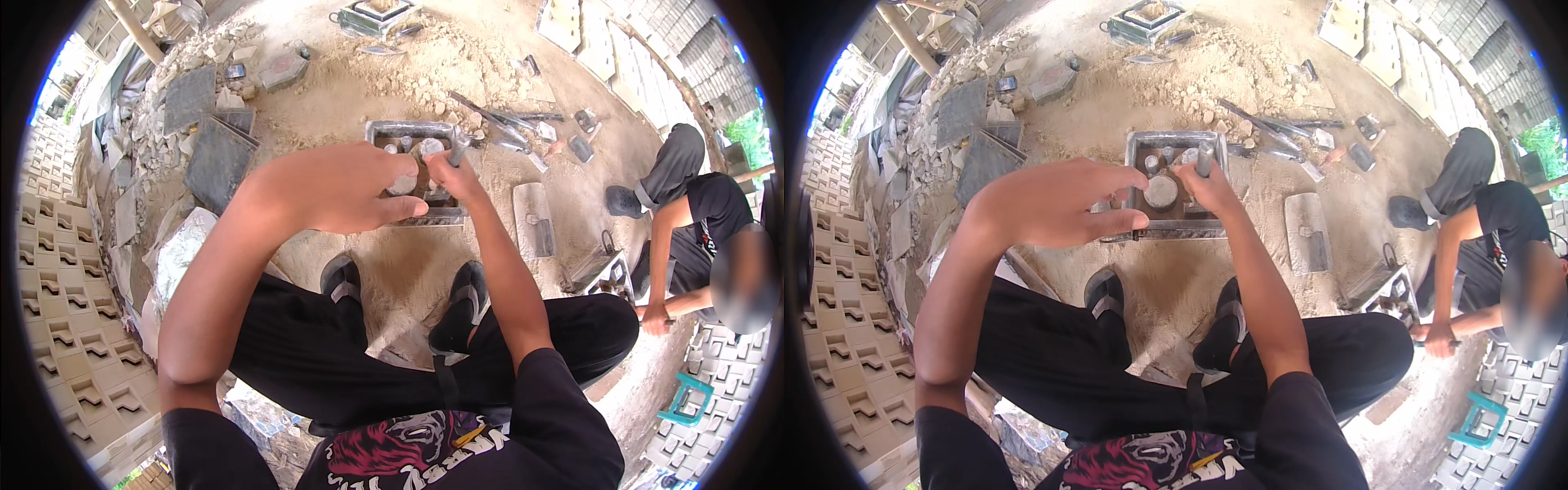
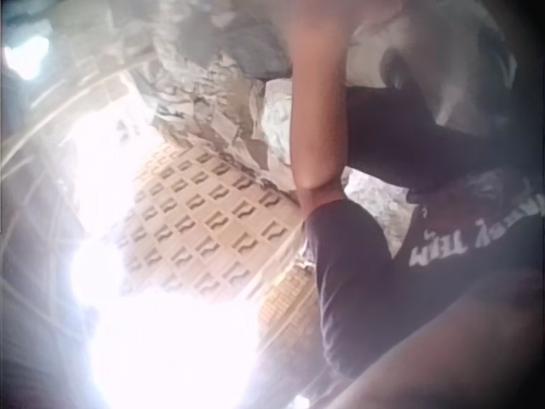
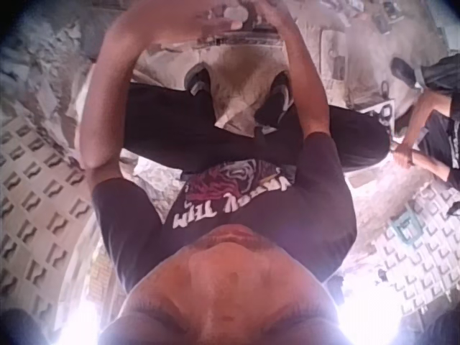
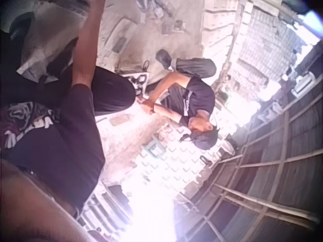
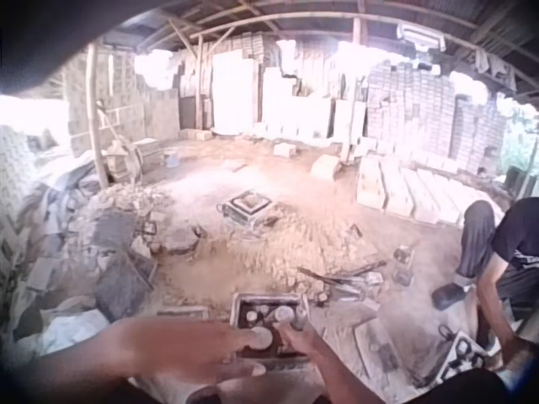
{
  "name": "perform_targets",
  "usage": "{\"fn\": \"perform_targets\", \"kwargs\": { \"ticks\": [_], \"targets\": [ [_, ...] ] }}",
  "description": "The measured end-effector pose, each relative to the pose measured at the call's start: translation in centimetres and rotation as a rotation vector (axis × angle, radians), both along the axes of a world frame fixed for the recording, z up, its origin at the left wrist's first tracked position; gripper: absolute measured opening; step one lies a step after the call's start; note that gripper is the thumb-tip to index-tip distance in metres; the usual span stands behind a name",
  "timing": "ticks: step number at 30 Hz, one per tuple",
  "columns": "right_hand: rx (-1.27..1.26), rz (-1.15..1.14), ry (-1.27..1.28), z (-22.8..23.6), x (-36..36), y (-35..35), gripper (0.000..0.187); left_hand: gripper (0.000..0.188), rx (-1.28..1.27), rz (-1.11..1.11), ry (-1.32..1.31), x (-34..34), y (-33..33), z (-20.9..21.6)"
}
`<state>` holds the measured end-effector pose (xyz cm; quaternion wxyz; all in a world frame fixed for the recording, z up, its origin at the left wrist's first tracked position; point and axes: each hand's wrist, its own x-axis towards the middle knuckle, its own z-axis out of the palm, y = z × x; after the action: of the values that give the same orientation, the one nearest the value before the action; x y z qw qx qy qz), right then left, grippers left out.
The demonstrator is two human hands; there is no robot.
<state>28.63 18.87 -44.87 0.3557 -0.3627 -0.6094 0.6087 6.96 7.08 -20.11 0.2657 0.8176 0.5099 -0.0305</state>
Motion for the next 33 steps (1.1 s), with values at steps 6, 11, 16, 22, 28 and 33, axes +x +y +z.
{"fn": "perform_targets", "kwargs": {
  "ticks": [6, 11, 16, 22, 28, 33],
  "targets": [
    [-0.059, -0.022, 0.058, 1.4, 0.9, -1.0, 0.035, 0.056, -0.052, 0.035, 0.061, 0.1, -1.0, 0.6],
    [-0.07, -0.111, 0.136, 1.0, 1.8, -0.5, 0.039, 0.055, 0.043, 0.024, -0.003, -0.1, -0.9, 0.0],
    [-0.042, -0.123, 0.241, 4.1, 2.4, -1.3, 0.039, 0.053, 0.021, 0.023, -0.032, -0.3, -1.3, 0.7],
    [-0.073, -0.168, 0.127, 1.5, 2.2, -0.5, 0.039, 0.053, 0.054, 0.023, -0.057, -0.6, -0.6, 0.3],
    [0.039, -0.651, 0.162, 8.6, 0.0, -0.3, 0.047, 0.051, 0.08, 0.002, -0.096, -0.9, -1.4, 0.9],
    [0.063, -0.822, 0.12, 8.3, -0.7, 1.6, 0.054, 0.049, 0.108, -0.009, -0.121, -1.5, -0.8, -0.1]
  ]
}}
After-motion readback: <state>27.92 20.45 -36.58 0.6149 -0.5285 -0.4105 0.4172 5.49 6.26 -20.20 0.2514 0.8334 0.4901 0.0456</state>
